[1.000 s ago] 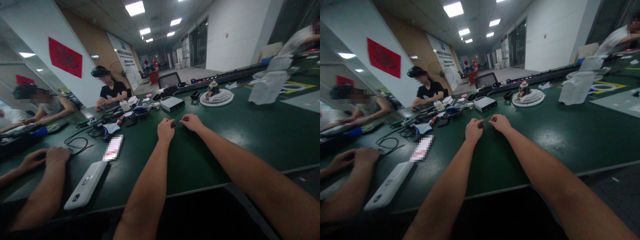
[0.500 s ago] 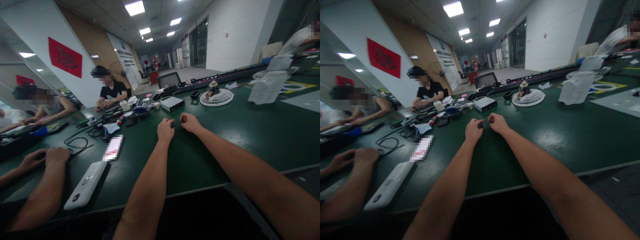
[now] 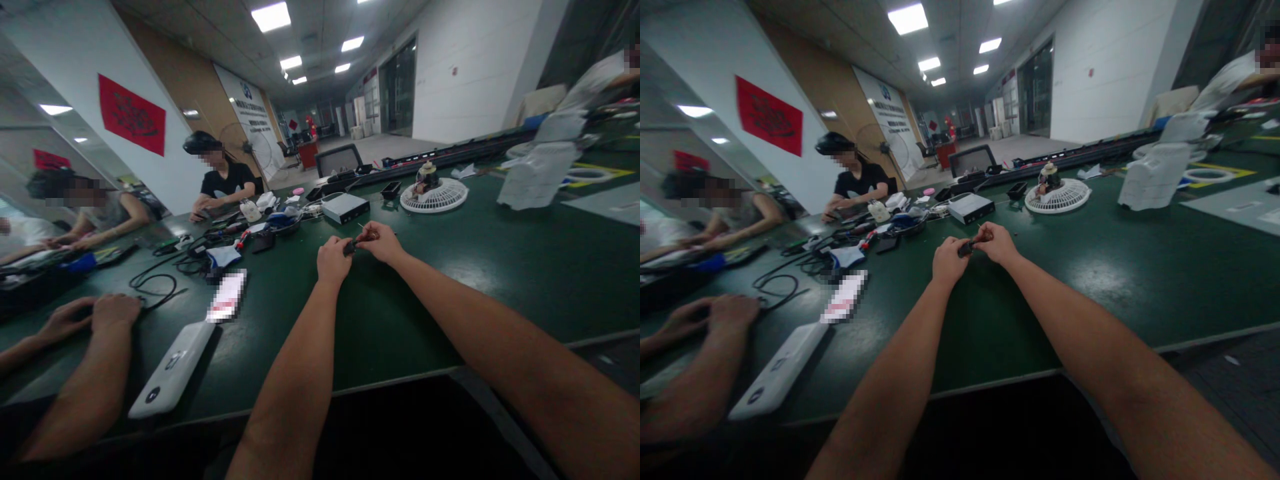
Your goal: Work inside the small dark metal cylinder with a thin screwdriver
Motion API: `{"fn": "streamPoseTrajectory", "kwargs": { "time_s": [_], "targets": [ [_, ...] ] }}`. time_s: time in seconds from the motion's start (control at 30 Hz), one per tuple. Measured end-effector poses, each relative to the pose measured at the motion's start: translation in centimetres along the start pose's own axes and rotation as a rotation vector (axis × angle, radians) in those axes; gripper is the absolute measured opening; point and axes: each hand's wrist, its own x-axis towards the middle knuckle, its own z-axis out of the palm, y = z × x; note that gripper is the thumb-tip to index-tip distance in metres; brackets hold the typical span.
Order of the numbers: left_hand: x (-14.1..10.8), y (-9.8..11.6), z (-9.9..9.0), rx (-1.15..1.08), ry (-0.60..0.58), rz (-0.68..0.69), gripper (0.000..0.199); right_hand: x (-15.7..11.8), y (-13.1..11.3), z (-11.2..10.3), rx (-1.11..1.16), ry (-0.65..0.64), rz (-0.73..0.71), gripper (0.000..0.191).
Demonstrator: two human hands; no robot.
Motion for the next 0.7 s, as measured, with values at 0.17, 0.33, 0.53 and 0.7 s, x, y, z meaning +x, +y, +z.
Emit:
{"fn": "streamPoseTrajectory", "kwargs": {
  "time_s": [0.17, 0.33, 0.53, 0.7],
  "targets": [
    [0.1, 0.0, -0.1, -0.011, -0.010, 0.018, 0.036, 0.2, 0.6, -0.1, 0.008, -0.064, -0.031, 0.030],
    [0.1, -0.1, 0.1, -0.036, -0.002, 0.039, 0.040, 0.2, 0.7, -0.4, -0.148, 0.002, -0.030, 0.028],
    [0.0, -0.2, 0.1, -0.053, 0.000, 0.062, 0.042, 0.2, 1.0, -0.7, -0.198, 0.008, -0.030, 0.028],
    [0.0, -0.2, 0.0, -0.055, -0.011, 0.050, 0.041, 0.2, 1.2, -0.6, -0.111, -0.058, -0.008, 0.030]
  ]
}}
